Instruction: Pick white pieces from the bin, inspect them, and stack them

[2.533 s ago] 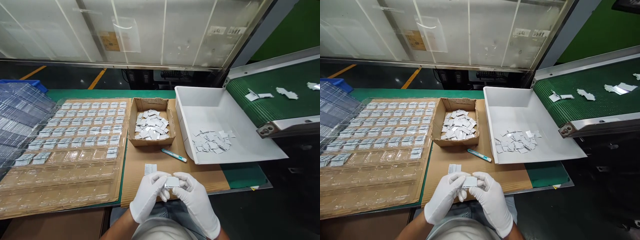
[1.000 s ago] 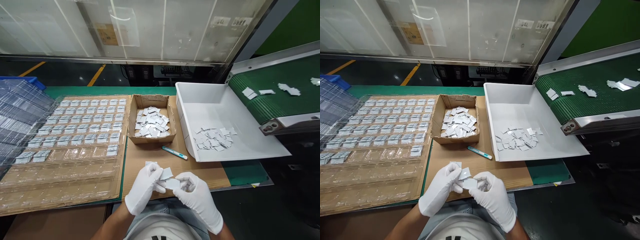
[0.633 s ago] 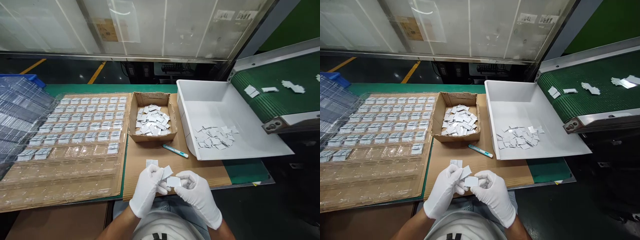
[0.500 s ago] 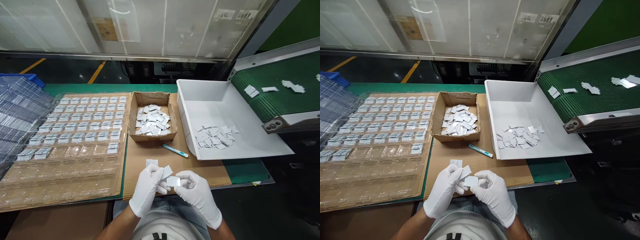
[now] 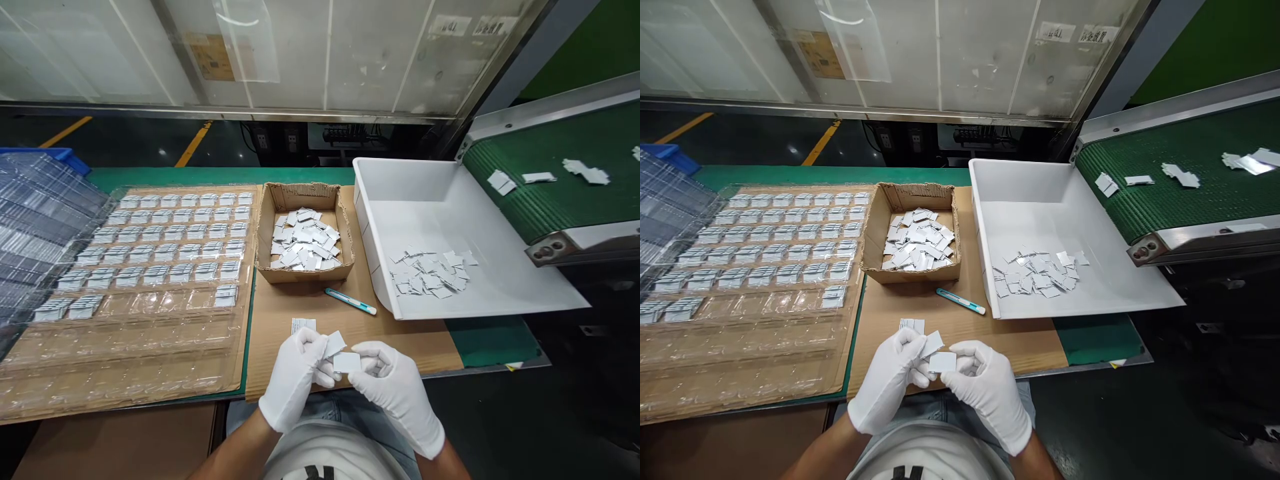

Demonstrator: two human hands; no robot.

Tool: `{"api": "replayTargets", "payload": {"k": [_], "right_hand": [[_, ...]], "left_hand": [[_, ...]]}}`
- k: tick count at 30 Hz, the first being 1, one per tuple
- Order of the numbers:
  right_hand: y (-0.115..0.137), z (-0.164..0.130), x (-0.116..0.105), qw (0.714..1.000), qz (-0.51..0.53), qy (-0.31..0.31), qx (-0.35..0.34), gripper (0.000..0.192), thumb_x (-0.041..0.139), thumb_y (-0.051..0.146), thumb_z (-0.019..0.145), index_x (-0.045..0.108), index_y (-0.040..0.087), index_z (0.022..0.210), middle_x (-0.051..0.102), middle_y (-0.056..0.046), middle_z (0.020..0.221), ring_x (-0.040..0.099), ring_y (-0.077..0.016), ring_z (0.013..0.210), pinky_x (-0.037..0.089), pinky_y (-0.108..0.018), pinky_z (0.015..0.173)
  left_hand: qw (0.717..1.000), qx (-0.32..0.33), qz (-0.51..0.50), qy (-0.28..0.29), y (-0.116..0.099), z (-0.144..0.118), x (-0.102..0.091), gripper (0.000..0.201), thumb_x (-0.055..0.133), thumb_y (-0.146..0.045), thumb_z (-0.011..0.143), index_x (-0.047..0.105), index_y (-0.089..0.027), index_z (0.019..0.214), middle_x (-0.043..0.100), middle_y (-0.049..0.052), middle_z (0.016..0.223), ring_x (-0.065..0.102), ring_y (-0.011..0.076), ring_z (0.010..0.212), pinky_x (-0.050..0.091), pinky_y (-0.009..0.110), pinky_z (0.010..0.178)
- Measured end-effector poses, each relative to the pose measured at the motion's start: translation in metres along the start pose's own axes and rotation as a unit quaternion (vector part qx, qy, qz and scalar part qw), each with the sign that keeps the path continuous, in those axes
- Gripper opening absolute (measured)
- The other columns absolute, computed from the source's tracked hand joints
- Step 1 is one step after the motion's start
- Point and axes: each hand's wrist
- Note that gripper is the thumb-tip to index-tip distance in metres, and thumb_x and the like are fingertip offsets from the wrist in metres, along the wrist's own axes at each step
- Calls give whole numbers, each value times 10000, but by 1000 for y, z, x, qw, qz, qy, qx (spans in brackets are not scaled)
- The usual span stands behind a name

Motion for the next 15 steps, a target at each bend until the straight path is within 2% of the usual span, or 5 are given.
{"api": "replayTargets", "payload": {"k": [11, 15], "right_hand": [[4, 0, 1, 999, -36, -6, -6, 317, 769, 269, 595, 661, 156, 871, 732, -37, 695, 657, -177, 632, 516, -272, 608], [5, -3, 0, 993, -110, -5, -36, 240, 744, 250, 613, 676, 156, 823, 716, -33, 691, 651, -173, 629, 516, -263, 597]], "left_hand": [[1000, -5, 16, -8, -1, -2, 1, 559, 742, -679, 592, 494, -185, 677, 656, 6, 467, 611, 108, 409, 476, 167, 400], [998, -21, 37, 44, -2, -2, -1, 538, 733, -663, 617, 498, -180, 656, 675, 37, 470, 587, 99, 368, 424, 151, 360]]}}
Point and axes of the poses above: each hand's wrist, its own z-axis towards the middle knuckle, its own x-axis out of the palm, y = z × x
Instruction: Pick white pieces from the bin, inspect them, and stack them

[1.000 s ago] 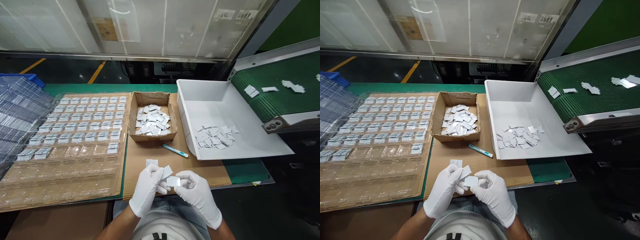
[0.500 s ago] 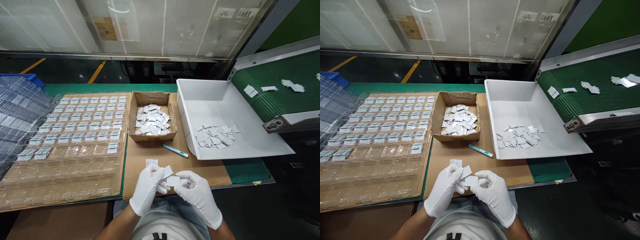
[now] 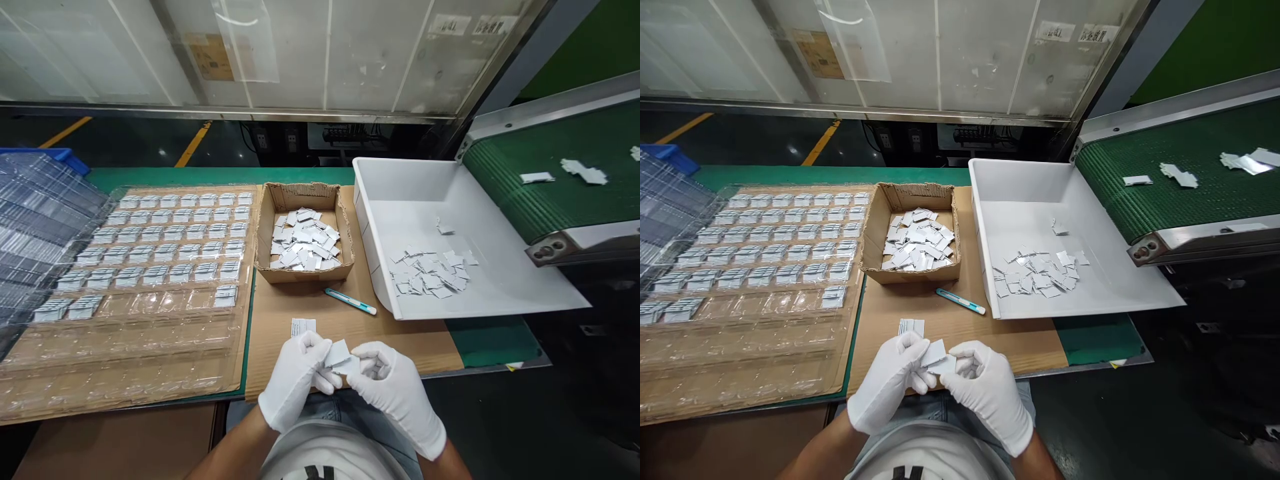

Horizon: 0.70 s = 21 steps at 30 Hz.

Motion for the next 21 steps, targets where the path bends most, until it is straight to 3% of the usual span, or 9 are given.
{"api": "replayTargets", "payload": {"k": [3, 7, 12, 21], "right_hand": [[2, -1, -1, 999, -38, -1, -11, 298, 728, 248, 617, 701, 149, 897, 728, -41, 720, 657, -177, 643, 529, -265, 606], [4, 0, -1, 999, -45, 16, -15, 407, 704, 240, 631, 718, 139, 1025, 761, -63, 804, 678, -187, 685, 553, -275, 642], [5, -2, 0, 997, -62, 43, -32, 317, 705, 221, 647, 747, 156, 955, 748, -39, 741, 648, -170, 636, 526, -257, 595], [4, -3, -1, 992, -118, 22, -45, 192, 684, 190, 681, 739, 162, 862, 720, -25, 686, 620, -152, 602, 499, -237, 567]], "left_hand": [[999, -8, 28, 31, 1, 1, -2, 522, 732, -645, 628, 502, -176, 621, 675, 53, 456, 565, 96, 338, 417, 155, 347], [998, -10, 49, 22, 1, 2, -3, 507, 726, -629, 642, 498, -178, 596, 672, 57, 446, 564, 102, 334, 423, 165, 346], [999, -10, 46, 12, 0, 2, -2, 478, 737, -595, 650, 520, -172, 598, 659, 50, 437, 563, 107, 338, 429, 177, 348], [998, -32, -28, 39, 7, 3, 3, 497, 782, -586, 592, 495, -180, 605, 623, 17, 432, 552, 112, 343, 370, 172, 325]]}}
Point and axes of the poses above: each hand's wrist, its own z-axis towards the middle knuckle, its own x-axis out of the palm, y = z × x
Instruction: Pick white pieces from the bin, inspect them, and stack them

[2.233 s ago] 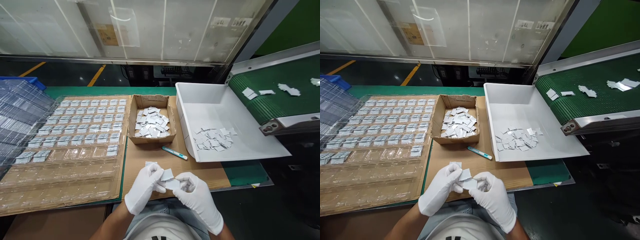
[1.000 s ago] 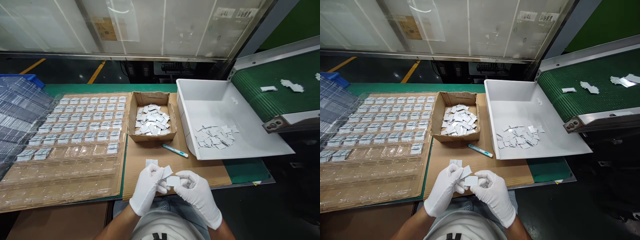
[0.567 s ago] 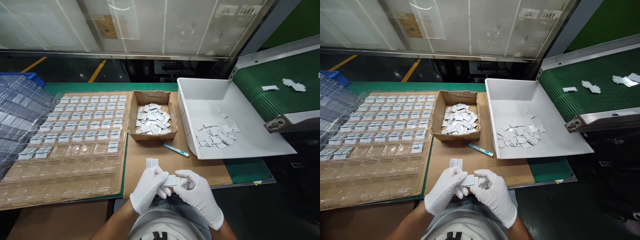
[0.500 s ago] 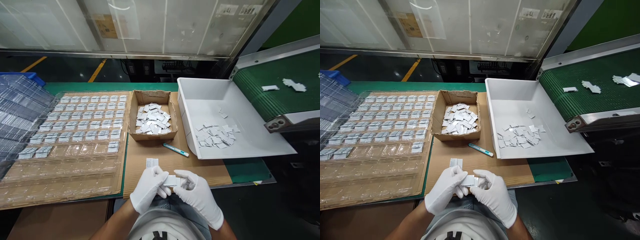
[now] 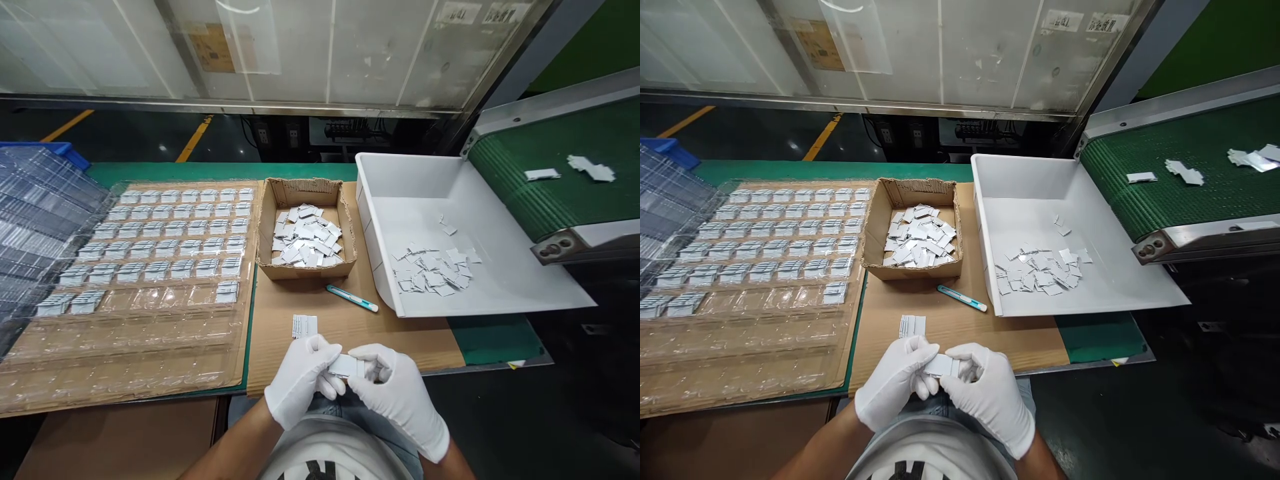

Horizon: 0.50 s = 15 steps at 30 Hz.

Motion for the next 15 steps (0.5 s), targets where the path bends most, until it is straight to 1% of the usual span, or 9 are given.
{"api": "replayTargets", "payload": {"k": [5, 9, 15], "right_hand": [[-2, 0, -1, 1000, -4, -14, -5, 184, 704, 224, 691, 741, 169, 862, 723, -19, 689, 623, -147, 597, 498, -225, 555], [3, 0, -2, 1000, -2, -21, 0, 181, 706, 223, 670, 748, 170, 838, 727, -22, 675, 627, -152, 588, 501, -228, 543], [12, 2, -3, 998, 54, -7, 32, 186, 690, 222, 625, 746, 171, 795, 747, -34, 681, 659, -170, 600, 524, -242, 551]], "left_hand": [[999, -1, -44, 19, 4, 2, 1, 477, 751, -580, 641, 495, -178, 620, 602, 6, 424, 523, 99, 325, 327, 165, 319], [997, 2, -66, 26, 5, 2, -1, 469, 757, -565, 648, 494, -176, 634, 596, -4, 447, 519, 93, 330, 318, 164, 326], [997, 4, -74, 30, 2, -1, 1, 483, 756, -582, 639, 498, -174, 624, 587, -3, 457, 493, 83, 317, 309, 175, 340]]}}
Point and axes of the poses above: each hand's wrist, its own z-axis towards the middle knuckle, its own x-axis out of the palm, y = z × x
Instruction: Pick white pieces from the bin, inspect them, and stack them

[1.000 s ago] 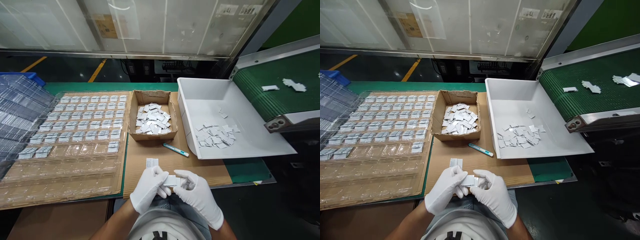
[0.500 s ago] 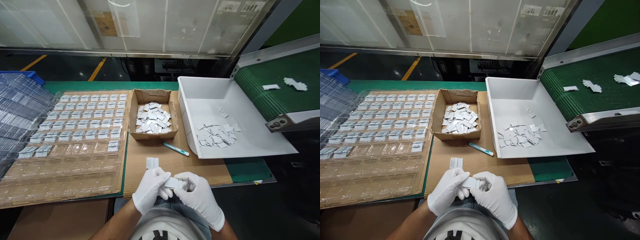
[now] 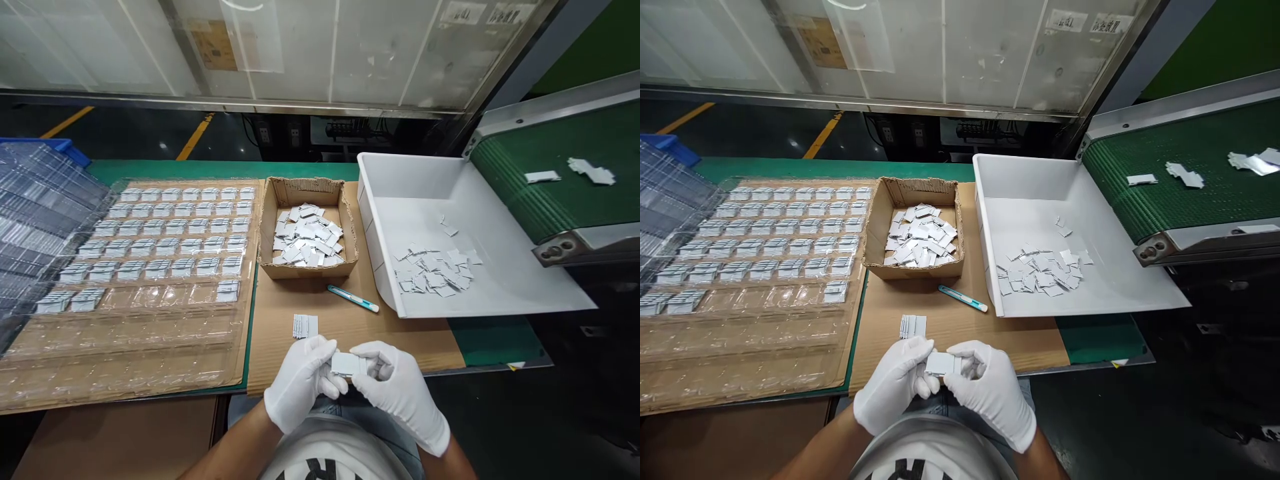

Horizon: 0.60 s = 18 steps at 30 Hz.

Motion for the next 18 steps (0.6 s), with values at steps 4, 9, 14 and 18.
{"api": "replayTargets", "payload": {"k": [4, 9, 14, 18], "right_hand": [[-4, 1, 0, 1000, 5, 7, -7, 205, 679, 215, 623, 744, 170, 812, 748, -34, 692, 658, -168, 608, 524, -246, 565], [-11, 3, 1, 1000, -4, 12, -19, 216, 681, 227, 644, 739, 161, 841, 745, -41, 709, 647, -167, 611, 516, -249, 566], [-15, 3, 2, 1000, -9, 15, -25, 227, 683, 229, 662, 732, 154, 871, 735, -43, 712, 649, -173, 631, 516, -254, 578], [-15, 3, 1, 1000, -13, 12, -19, 224, 698, 224, 661, 737, 158, 871, 732, -38, 697, 649, -176, 629, 515, -252, 567]], "left_hand": [[1000, 4, 8, -5, 0, -1, 0, 478, 744, -588, 650, 517, -168, 632, 589, 5, 462, 504, 90, 330, 295, 178, 347], [1000, 5, 14, -7, 1, -1, -1, 490, 744, -602, 639, 525, -164, 625, 596, 10, 462, 508, 88, 338, 294, 171, 348], [1000, 2, 9, -8, 0, -1, 0, 503, 757, -603, 625, 521, -160, 608, 602, 13, 460, 491, 73, 327, 304, 162, 349], [1000, -4, 4, -9, 1, 0, -1, 496, 762, -596, 621, 529, -158, 615, 602, 18, 458, 494, 75, 325, 300, 164, 345]]}}
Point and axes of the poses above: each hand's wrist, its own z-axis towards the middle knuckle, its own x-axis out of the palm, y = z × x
